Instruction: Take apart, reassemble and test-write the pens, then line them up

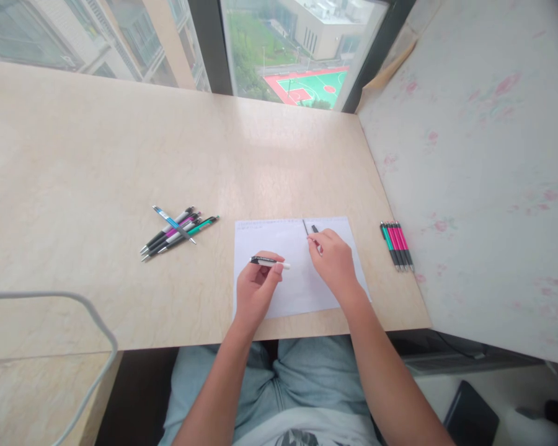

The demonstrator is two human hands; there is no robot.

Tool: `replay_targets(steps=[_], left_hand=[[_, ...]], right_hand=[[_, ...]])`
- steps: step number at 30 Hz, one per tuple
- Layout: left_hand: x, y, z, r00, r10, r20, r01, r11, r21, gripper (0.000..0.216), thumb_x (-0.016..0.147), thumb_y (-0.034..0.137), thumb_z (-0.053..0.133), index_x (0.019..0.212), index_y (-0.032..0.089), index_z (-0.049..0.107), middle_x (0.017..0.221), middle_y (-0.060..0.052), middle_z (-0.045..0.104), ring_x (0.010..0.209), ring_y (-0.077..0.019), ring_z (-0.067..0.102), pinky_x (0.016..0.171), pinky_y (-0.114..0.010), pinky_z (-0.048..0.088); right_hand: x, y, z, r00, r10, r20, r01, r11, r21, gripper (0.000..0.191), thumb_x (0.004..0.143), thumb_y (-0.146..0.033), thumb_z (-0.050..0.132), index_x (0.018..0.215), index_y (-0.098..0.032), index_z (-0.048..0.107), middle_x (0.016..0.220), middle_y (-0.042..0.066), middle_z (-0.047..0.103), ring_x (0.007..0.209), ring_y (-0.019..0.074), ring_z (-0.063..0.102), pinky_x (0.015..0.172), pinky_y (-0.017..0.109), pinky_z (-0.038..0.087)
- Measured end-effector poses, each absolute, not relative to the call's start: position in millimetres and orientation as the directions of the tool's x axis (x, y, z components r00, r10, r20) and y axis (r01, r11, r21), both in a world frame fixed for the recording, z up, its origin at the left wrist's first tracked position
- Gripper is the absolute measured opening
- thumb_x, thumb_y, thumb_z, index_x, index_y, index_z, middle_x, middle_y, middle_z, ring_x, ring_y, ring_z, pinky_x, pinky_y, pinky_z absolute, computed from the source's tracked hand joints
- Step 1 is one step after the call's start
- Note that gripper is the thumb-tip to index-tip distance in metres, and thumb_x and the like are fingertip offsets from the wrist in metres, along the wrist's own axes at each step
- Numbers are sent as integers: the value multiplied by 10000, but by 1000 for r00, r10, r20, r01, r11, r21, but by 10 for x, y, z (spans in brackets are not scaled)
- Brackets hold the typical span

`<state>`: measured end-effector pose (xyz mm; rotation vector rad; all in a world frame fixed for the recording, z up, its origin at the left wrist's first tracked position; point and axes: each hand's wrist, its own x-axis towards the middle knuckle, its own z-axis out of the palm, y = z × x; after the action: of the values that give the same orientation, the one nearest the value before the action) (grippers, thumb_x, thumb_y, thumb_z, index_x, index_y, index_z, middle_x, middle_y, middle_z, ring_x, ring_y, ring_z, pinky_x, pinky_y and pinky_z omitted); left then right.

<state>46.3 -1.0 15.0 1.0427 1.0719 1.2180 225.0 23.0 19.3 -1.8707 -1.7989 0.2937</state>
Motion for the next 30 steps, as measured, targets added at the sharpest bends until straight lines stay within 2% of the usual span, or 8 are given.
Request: replay_targets(steps=[2,5,13,16,20,24,26,30], left_hand=[[459,-5,149,54,996,-65,-179,74,981,172,849,360,699,891,193,712,813,-37,654,641,-132,549,609,-264,433],[464,0,151,61,997,-56,-173,66,983,157,854,343,694,895,193,706,826,-36,659,654,-132,562,617,-258,435],[468,-3,145,100,994,-46,-195,65,979,142,864,332,682,885,193,701,827,-42,661,682,-143,578,643,-262,449],[477,-9,114,108,993,-53,-197,74,978,158,885,333,657,954,192,678,840,-39,647,676,-132,573,645,-261,452],[508,-21,71,111,992,-53,-312,85,946,281,898,323,647,1146,217,567,880,-23,636,660,-110,567,625,-250,456],[527,-27,101,100,995,-8,-337,42,941,513,914,301,631,1362,252,386,888,-6,630,645,-94,561,590,-226,443],[531,-36,143,96,995,-4,-332,35,943,580,923,305,617,1414,263,311,878,-2,631,634,-91,560,585,-223,445],[522,-87,220,82,997,-13,-306,38,951,556,920,311,616,1388,262,320,883,-2,629,639,-92,557,591,-222,455]], right_hand=[[2239,295,164,51,978,201,889,48,-455,262,922,-210,460,898,-189,721,855,81,662,739,187,580,698,321,430],[2239,338,150,40,975,218,889,64,-453,257,917,-209,465,916,-187,721,853,78,664,727,184,574,703,319,429],[2428,181,195,166,956,241,858,-19,-513,223,907,-246,500,910,-191,716,800,46,672,655,164,551,682,320,443],[2421,20,224,212,948,238,802,-30,-597,211,910,-249,513,924,-195,716,837,45,695,684,162,584,670,311,468],[2281,-208,236,243,955,172,666,-35,-745,195,914,-280,536,926,-207,716,860,45,710,743,171,627,654,301,498],[2038,-350,220,283,959,-31,344,-132,-929,225,929,-350,541,1011,-208,696,923,59,718,788,180,670,652,302,541],[1907,-383,225,285,955,-88,204,-150,-967,242,937,-363,536,1065,-212,675,1014,72,716,863,187,684,681,304,559],[1729,-424,256,242,965,-103,68,-123,-990,236,935,-352,540,1086,-216,658,1086,79,708,923,193,683,719,308,568]])
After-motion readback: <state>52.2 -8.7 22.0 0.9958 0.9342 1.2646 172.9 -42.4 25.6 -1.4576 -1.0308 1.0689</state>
